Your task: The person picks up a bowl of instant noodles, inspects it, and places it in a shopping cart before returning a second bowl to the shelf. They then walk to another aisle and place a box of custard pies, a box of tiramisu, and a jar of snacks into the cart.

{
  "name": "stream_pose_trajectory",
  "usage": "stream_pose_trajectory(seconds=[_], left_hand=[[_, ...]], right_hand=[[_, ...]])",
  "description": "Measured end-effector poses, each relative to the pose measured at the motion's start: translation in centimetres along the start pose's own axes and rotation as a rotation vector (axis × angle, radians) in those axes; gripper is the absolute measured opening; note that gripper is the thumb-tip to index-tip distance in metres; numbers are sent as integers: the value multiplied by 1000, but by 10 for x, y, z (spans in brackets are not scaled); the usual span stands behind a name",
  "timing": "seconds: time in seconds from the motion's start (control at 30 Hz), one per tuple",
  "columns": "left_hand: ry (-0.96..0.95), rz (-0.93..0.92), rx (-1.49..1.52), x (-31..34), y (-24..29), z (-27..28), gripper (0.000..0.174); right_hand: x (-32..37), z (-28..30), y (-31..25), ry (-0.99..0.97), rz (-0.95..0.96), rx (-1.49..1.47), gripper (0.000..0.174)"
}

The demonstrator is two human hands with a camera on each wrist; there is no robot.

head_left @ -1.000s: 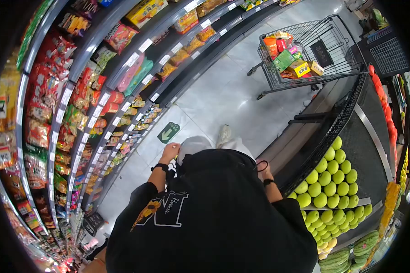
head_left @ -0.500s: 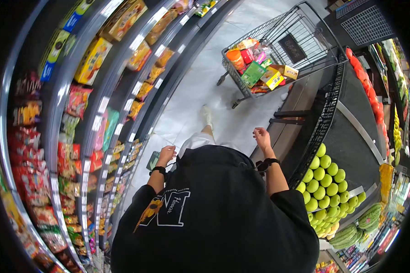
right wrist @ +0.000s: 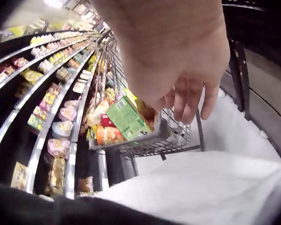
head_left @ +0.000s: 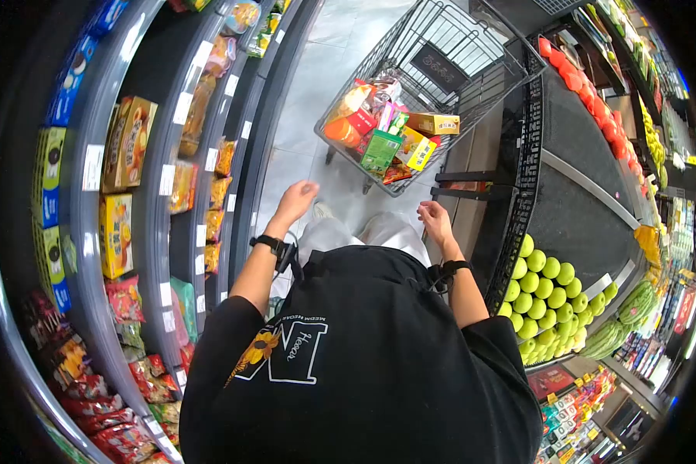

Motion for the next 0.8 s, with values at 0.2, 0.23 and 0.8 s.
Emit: stream_pose_trajectory(seconds=[0.2, 0.23, 0.8], left_hand=[[-243, -105, -170, -90, 134, -65, 38], [-235, -122, -190, -105, 138, -77, 38], [-17, 220, -637, -165, 117, -197, 53]], right_hand=[[-53, 24, -37, -44, 65, 38, 31], [-62, 26, -44, -67, 67, 8, 32], [-191, 48, -93, -757, 235, 376, 42]])
Point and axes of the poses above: each hand's wrist, its own x-axis away from the middle knuckle, its own z-axis out of the back of the hand, y = z × x, the point moved 6 cm from there along -x, towards the middle knuckle, and after that the axes turned 5 degrees about -z, right-handed, at the moved point
